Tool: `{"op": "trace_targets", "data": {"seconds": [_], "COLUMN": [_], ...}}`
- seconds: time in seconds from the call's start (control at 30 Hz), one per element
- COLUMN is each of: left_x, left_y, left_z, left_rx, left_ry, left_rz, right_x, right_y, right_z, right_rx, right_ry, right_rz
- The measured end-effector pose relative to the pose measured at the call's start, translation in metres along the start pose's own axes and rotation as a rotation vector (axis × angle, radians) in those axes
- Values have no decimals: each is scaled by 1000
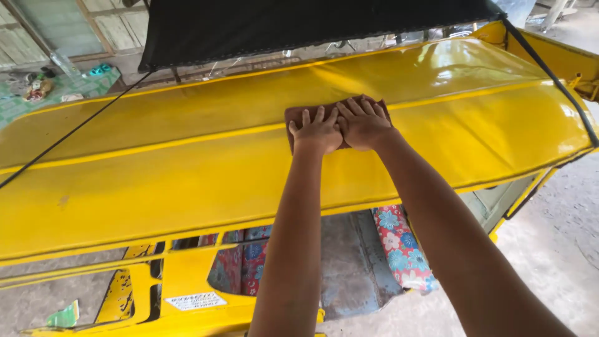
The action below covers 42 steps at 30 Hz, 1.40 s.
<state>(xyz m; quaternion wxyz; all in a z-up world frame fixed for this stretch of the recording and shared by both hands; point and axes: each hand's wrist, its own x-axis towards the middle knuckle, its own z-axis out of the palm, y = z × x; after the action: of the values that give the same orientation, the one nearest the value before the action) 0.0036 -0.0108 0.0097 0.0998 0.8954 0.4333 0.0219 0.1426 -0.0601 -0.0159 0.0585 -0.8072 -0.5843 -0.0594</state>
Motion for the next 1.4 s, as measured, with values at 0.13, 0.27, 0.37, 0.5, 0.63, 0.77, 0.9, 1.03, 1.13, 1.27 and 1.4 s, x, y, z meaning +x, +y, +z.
{"op": "trace_targets", "data": {"seconds": [0.13,0.27,0.37,0.5,0.63,0.77,0.9,1.03,1.13,1.27,1.4], "left_x": [35,87,150,237,299,332,348,343,312,260,215], "left_y": [7,17,26,40,57,69,68,71,83,104,120], "left_z": [-6,-11,-13,-10,-24,-30,-23,-17,-18,-23,-11], "left_rx": [-11,-48,-67,-51,-18,0,-4,-45,5,7,15], "left_ry": [-17,-95,-123,-163,-222,-268,-244,-215,-258,-250,-245], "left_rz": [-2,-53,-56,-100,-135,-160,-201,-199,-206,-145,-110], "right_x": [32,70,119,191,260,295,310,292,257,212,166], "right_y": [11,28,52,92,130,151,153,154,147,154,167], "right_z": [-10,-30,-32,-29,-18,-14,-12,-11,-29,-33,-25], "right_rx": [-23,-94,-121,-145,-199,-241,-252,-235,-252,-239,-254], "right_ry": [-78,-257,-338,-403,-428,-469,-459,-435,-453,-456,-397], "right_rz": [24,19,50,44,-26,-69,-109,-57,-38,-9,-47]}}
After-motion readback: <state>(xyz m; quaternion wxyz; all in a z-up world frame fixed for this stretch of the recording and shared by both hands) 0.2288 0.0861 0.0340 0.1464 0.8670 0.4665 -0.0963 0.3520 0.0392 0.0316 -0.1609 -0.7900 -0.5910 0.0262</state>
